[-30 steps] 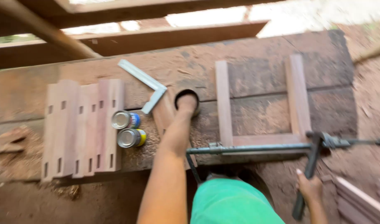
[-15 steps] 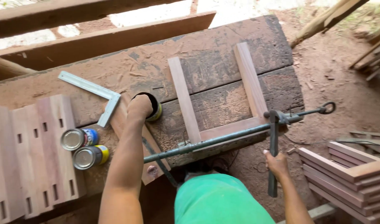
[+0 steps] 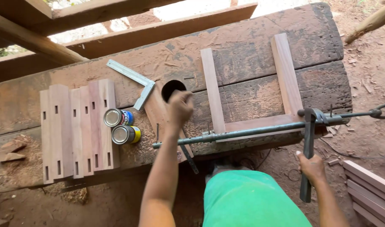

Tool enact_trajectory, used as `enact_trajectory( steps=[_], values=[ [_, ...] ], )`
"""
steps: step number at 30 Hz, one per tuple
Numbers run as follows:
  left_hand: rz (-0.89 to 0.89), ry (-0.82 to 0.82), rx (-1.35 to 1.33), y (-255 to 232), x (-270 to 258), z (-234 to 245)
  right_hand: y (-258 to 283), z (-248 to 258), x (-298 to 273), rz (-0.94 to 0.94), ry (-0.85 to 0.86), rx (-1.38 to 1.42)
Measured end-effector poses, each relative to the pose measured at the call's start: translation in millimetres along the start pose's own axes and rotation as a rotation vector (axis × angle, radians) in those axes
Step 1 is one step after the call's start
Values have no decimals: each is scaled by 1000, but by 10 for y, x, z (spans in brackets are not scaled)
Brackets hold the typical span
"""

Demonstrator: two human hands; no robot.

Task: The person assembles a wooden frame on a workbench, positions a long bar clamp across it and tightens the clamp, then hammers nails into the frame joints. They later remove the clamp, tap the frame edges with the hammer, and lift the assembled frame upright off the bench.

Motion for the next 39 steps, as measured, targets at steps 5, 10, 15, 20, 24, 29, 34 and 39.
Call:
enact_trajectory(
  steps=[5,10,15,20,24,29,34,39],
  values=[
    [442,294,-791,42,-655,-833,-78,-48,85,-4,-10,-46],
    [486,240,-940,53,-904,-1071,-65,25,130,16,10,-92],
    [479,222,-734,-41,-875,-853,27,27,14,-9,0,-119],
    [303,283,-388,-121,-898,-694,32,4,45,21,5,-93],
    [6,376,-195,-189,-883,-693,-66,26,57,-3,12,-54],
    [-41,459,-33,-336,-761,-651,-51,16,49,-32,13,-30],
    [-82,521,72,-207,-858,-905,-10,31,21,-8,-8,-34],
    [-49,419,93,-60,-1005,-1085,-65,-18,-24,66,19,0]
  ],
)
Point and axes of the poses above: each hand's wrist, its own x-axis towards the middle knuckle, its own z-axis out of the back of the hand, y = z × x, the point moved 2 cm from there along x, towards the middle knuckle, and after that the axes turned 2 degrees about y, right-handed, at the moved point
